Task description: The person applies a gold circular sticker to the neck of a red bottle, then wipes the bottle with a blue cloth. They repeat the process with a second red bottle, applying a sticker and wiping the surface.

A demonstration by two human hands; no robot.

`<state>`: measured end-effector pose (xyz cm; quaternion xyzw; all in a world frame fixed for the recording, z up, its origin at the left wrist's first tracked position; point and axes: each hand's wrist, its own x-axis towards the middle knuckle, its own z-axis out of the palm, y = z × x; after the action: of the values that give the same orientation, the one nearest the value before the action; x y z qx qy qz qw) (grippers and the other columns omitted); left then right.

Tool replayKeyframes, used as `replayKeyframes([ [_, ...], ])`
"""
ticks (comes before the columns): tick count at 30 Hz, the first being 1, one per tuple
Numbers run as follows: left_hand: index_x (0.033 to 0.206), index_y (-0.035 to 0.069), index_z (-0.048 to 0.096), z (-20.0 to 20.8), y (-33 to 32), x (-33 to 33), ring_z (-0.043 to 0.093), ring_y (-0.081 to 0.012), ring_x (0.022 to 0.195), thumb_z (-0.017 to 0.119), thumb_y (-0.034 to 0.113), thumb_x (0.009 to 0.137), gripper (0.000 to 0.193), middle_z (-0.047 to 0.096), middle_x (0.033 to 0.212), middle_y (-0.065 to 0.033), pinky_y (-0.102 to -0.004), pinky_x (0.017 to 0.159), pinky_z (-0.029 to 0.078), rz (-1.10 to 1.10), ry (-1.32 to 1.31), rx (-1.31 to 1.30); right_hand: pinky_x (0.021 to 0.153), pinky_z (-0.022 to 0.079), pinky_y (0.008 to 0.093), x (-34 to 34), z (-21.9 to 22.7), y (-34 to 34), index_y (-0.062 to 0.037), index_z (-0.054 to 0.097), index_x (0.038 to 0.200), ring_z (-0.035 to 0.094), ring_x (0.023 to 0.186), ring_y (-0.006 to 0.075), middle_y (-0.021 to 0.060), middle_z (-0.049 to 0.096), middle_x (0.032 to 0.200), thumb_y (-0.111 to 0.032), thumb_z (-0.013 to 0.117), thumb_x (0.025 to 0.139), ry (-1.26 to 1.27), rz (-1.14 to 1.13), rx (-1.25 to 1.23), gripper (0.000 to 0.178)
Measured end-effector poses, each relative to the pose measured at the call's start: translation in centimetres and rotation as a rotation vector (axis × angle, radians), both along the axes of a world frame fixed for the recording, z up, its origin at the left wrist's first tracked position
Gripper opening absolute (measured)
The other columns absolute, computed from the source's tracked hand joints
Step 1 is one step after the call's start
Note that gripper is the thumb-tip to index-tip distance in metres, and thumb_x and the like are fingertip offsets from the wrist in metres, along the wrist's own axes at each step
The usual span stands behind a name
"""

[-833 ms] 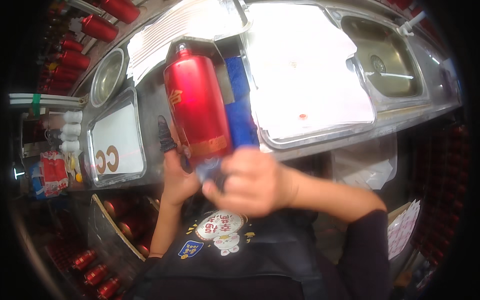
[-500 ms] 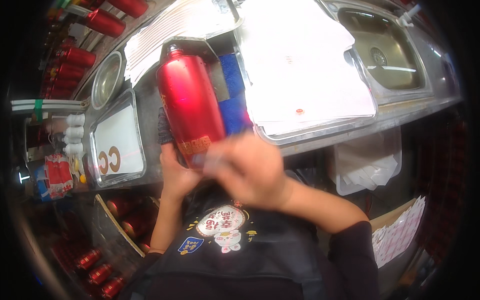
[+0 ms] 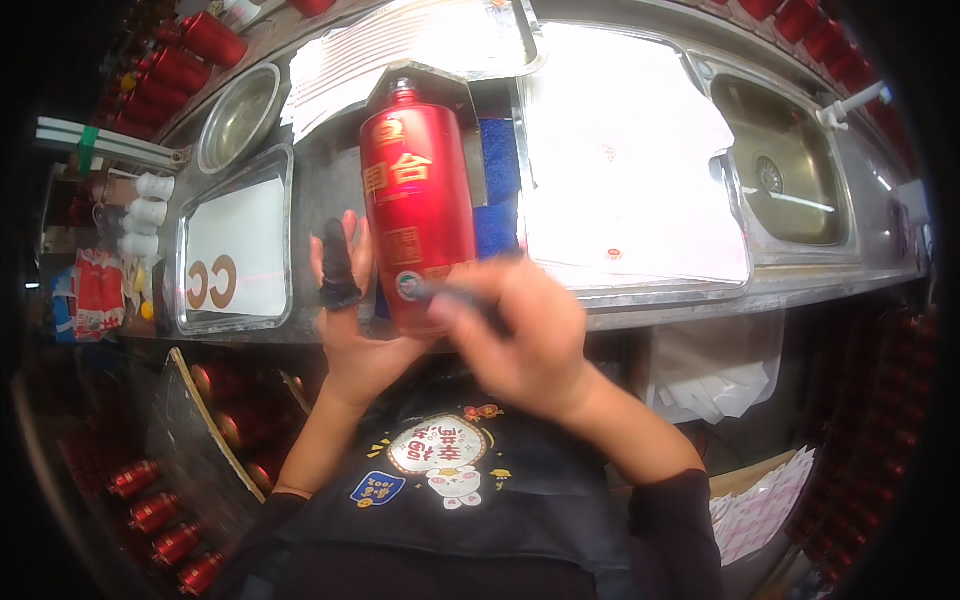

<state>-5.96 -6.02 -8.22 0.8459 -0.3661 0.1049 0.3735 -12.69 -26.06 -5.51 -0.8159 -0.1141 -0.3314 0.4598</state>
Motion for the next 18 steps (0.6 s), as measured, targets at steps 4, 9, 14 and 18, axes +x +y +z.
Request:
replayKeyframes([
  [4, 0.149, 0.011, 0.049, -0.5, 0.2, -0.1, 0.038, -0.044, 0.145, 0.092, 0.04, 0.067, 0.097, 0.044, 0.155, -0.0219, -0.0664, 0.118, 0.005, 0.018, -0.012, 0.007, 0.068, 0.049, 0.0244, 1.1, 0.0, -0.7, -0.0011, 0.064, 0.099, 0.058, 0.076, 0.0088, 0.0029, 0.065, 0.087, -0.003, 0.076, 0.088, 0.204, -0.211, 0.345, 0.016],
  [9, 0.148, 0.016, 0.05, -0.6, -0.1, 0.4, 0.038, -0.0452, 0.145, 0.092, 0.044, 0.064, 0.098, 0.039, 0.156, -0.0266, -0.0666, 0.118, 0.006, -0.005, -0.013, -0.025, 0.064, 0.052, 0.0252, 4.1, 0.4, -1.4, -0.0006, 0.067, 0.099, 0.064, 0.07, 0.0108, 0.0072, 0.069, 0.083, -0.005, 0.076, 0.088, 0.195, -0.257, 0.269, 0.014],
  [14, 0.151, 0.007, 0.042, 0.0, 0.0, 0.7, 0.04, -0.039, 0.145, 0.092, 0.045, 0.064, 0.107, 0.043, 0.154, -0.025, -0.0672, 0.118, 0.007, -0.022, 0.14, -0.051, 0.068, 0.051, 0.0235, 6.9, 2.7, -1.6, -0.0009, 0.068, 0.099, 0.063, 0.076, 0.0097, 0.0056, 0.069, 0.086, -0.006, 0.077, 0.088, -0.117, 0.078, -0.178, 0.015],
  [18, 0.152, 0.002, 0.038, 0.3, 0.2, 0.6, 0.041, -0.0365, 0.144, 0.091, 0.044, 0.067, 0.109, 0.041, 0.155, -0.0242, -0.0674, 0.118, 0.008, -0.058, 0.131, -0.039, 0.071, 0.052, 0.0238, 9.0, 3.4, -3.7, 0.0003, 0.069, 0.1, 0.064, 0.076, 0.0093, 0.0049, 0.069, 0.083, -0.007, 0.077, 0.088, 0.127, -0.222, 0.008, 0.016],
])
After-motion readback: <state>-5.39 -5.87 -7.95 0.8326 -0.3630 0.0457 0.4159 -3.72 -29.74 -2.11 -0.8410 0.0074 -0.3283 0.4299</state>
